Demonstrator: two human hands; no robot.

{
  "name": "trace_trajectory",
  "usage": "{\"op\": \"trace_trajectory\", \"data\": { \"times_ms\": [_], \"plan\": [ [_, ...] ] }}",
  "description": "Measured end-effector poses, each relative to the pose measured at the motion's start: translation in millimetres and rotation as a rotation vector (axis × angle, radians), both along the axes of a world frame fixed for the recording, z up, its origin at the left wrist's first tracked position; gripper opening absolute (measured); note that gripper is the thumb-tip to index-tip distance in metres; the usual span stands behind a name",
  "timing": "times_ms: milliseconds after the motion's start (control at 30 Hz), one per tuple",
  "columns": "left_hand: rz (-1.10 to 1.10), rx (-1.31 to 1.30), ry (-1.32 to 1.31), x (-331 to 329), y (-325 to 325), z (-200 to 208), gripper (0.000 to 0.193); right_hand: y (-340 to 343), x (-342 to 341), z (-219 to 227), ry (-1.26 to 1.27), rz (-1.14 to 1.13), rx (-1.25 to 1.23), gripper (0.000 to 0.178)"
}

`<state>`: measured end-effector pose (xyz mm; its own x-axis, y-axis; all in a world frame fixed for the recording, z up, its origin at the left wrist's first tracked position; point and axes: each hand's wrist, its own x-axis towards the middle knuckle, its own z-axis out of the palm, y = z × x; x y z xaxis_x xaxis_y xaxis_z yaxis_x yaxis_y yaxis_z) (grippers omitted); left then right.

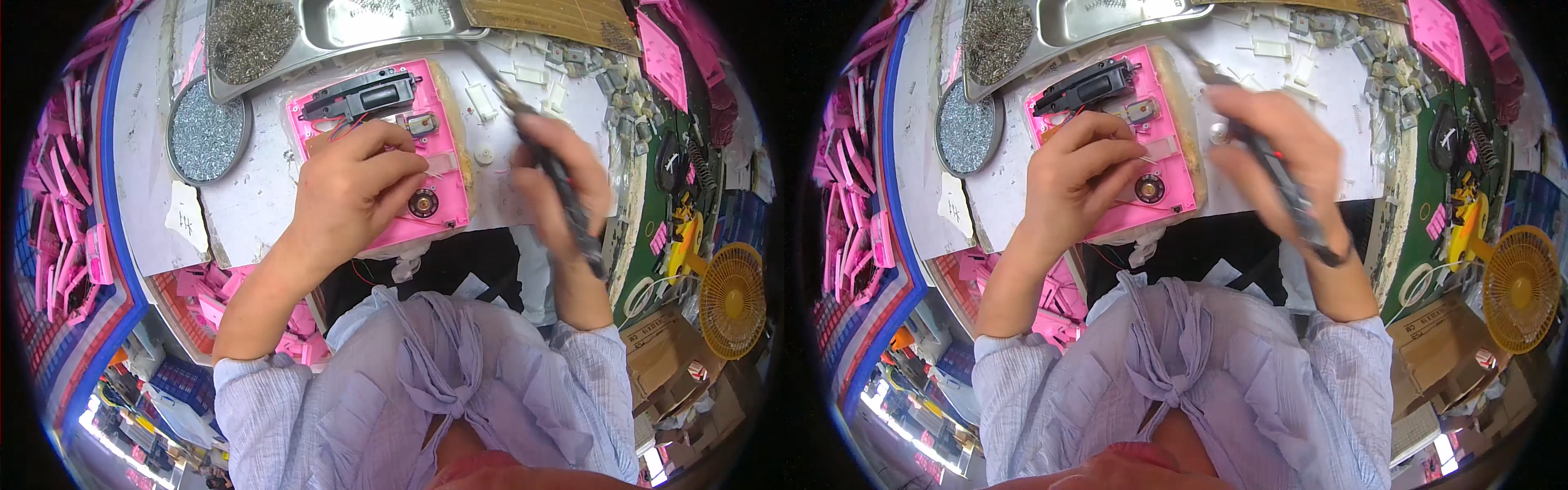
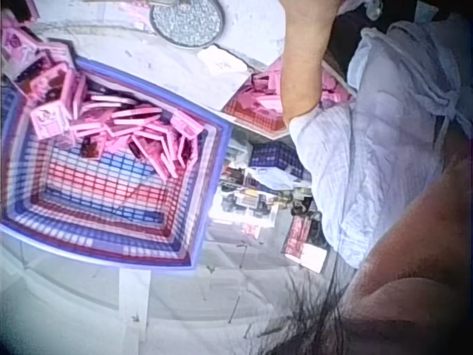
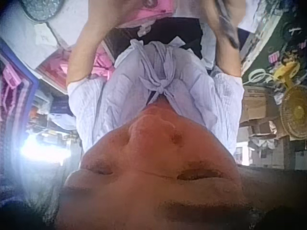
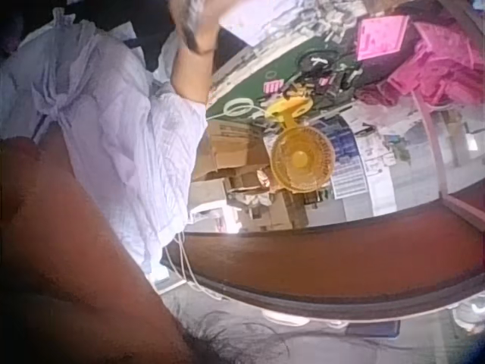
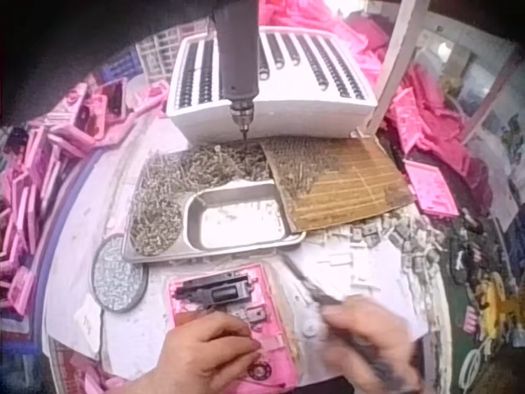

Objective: Assembling electronic toy components by soldering wires and screwing parts together on a factory workbench.

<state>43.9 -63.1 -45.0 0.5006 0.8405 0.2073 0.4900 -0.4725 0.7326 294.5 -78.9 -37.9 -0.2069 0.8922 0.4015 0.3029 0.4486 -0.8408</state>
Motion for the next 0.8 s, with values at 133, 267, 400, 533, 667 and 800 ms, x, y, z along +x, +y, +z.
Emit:
{"op": "trace_trajectory", "data": {
  "times_ms": [133,267,400,533,667,800],
  "plan": [
    [0.125,-0.216,-0.179,0.3,2.0,-1.8,0.011,6.7,-34.6,-9.7,-0.036,0.083,0.016,0.055],
    [0.258,-0.518,-0.26,4.4,-1.2,5.8,0.01,9.8,-49.8,-14.7,0.034,0.012,-0.04,0.06],
    [0.254,-0.494,-0.251,3.7,-1.3,4.4,0.009,12.5,-54.8,-18.3,0.006,-0.014,-0.011,0.059],
    [0.237,-0.453,-0.286,3.5,-1.4,0.6,0.008,15.3,-59.4,-21.6,0.038,-0.026,0.069,0.059],
    [0.233,-0.479,-0.243,2.6,-0.3,2.6,0.007,18.1,-59.1,-21.4,0.037,0.011,0.114,0.059],
    [0.231,-0.469,-0.244,2.6,-0.9,2.6,0.008,18.5,-58.4,-18.8,0.019,0.03,0.119,0.057]
  ]
}}
